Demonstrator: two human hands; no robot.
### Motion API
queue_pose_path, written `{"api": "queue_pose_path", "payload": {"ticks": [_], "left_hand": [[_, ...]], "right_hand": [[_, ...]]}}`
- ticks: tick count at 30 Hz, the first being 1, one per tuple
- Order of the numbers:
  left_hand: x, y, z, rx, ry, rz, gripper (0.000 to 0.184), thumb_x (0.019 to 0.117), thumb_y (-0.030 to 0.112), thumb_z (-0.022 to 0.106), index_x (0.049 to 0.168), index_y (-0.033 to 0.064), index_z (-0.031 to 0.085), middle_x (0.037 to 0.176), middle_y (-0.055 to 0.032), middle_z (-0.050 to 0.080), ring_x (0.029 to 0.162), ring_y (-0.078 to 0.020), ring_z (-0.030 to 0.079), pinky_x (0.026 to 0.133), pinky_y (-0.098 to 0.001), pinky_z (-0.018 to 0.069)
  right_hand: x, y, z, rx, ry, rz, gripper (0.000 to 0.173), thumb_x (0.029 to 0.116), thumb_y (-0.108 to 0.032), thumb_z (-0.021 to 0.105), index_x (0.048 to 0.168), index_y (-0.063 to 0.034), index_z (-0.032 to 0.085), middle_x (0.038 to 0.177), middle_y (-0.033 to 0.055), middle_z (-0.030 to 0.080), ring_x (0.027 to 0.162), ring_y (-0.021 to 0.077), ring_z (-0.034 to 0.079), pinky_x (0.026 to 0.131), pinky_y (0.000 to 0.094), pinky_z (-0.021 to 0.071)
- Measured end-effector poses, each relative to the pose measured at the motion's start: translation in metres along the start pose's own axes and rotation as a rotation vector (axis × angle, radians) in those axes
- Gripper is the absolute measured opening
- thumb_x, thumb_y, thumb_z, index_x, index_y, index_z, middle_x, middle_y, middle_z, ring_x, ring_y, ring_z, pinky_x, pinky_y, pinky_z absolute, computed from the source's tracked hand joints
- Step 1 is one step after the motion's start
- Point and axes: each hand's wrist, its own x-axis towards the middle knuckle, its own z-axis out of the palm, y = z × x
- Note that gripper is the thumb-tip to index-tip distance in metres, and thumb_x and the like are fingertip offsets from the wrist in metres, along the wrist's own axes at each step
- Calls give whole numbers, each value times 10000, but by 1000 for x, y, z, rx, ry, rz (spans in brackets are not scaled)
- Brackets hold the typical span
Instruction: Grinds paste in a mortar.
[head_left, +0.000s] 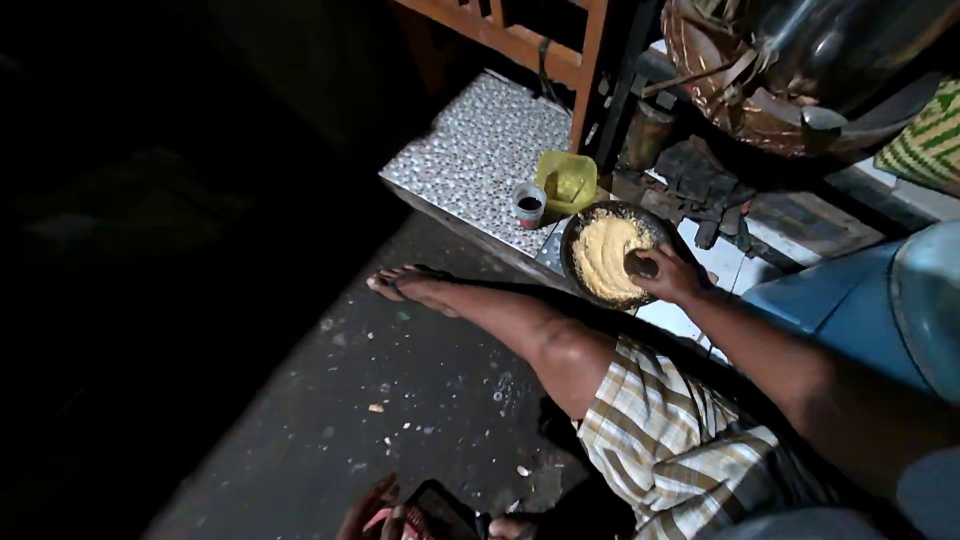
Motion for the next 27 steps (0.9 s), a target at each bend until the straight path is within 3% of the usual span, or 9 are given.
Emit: {"api": "queue_pose_path", "payload": {"ticks": [2, 6, 10, 13, 15, 17, 19, 23, 27], "left_hand": [[2, 2, 0, 2, 0, 4, 438, 1034, 155, 519, 1401, -82, 491, 1273, -228, 609, 965, -150, 679, 837, -335, 590], [3, 7, -3, -5, 40, 38, 445, 1028, 161, 522, 1394, -91, 493, 1269, -238, 618, 951, -151, 686, 826, -331, 589], [1, 1, -1, -42, 35, 45, 449, 1039, 141, 510, 1403, -116, 461, 1291, -241, 597, 1001, -130, 673, 858, -313, 585], [-2, 0, 0, -12, 6, 9, 448, 1038, 152, 511, 1407, -100, 471, 1284, -234, 603, 976, -131, 677, 846, -316, 585], [2, 4, -1, 5, 4, 26, 447, 1036, 154, 504, 1402, -102, 475, 1274, -243, 609, 950, -142, 683, 831, -328, 587], [3, 9, -2, 15, 20, 42, 452, 1033, 162, 503, 1399, -101, 478, 1266, -245, 615, 920, -138, 680, 810, -322, 582], [2, 11, -4, 10, 36, 64, 456, 1031, 162, 510, 1393, -112, 476, 1275, -250, 617, 943, -134, 684, 822, -313, 581], [0, 6, 1, -33, 22, 57, 450, 1033, 140, 514, 1392, -128, 466, 1291, -261, 602, 1032, -157, 678, 879, -325, 583], [2, 6, 1, -6, 0, 29, 440, 1029, 138, 518, 1402, -92, 478, 1257, -225, 612, 939, -130, 680, 818, -319, 594]], "right_hand": [[18, -2, 0, 41, -23, -11, 613, 857, -457, 810, 1382, -191, 639, 1454, 179, 547, 1176, 398, 636, 905, 641, 540], [33, 1, -30, 194, -147, 50, 607, 883, -416, 811, 1384, -124, 631, 1495, 204, 521, 1355, 385, 522, 1109, 617, 429], [-7, 6, -23, 72, -62, 46, 586, 864, -420, 832, 1355, -152, 657, 1428, 182, 566, 1252, 394, 582, 995, 649, 486], [2, 0, 1, 1, -14, 18, 626, 853, -469, 813, 1385, -189, 642, 1435, 180, 561, 1177, 396, 631, 894, 647, 530], [18, -1, -1, 42, -36, 18, 632, 859, -468, 809, 1394, -186, 626, 1461, 190, 537, 1206, 406, 617, 911, 655, 525], [27, 0, -19, 175, -108, 56, 623, 892, -429, 796, 1410, -138, 609, 1486, 200, 521, 1313, 393, 550, 1048, 633, 465], [18, 1, -34, 276, -159, 123, 589, 939, -386, 763, 1420, -95, 585, 1467, 212, 547, 1336, 378, 541, 1096, 602, 436], [-17, 1, -19, 116, -60, 91, 590, 883, -397, 819, 1382, -143, 632, 1451, 191, 539, 1253, 402, 576, 990, 649, 486], [10, -7, 6, 36, -16, 60, 636, 864, -472, 800, 1402, -184, 617, 1469, 191, 523, 1188, 411, 620, 885, 652, 532]]}}
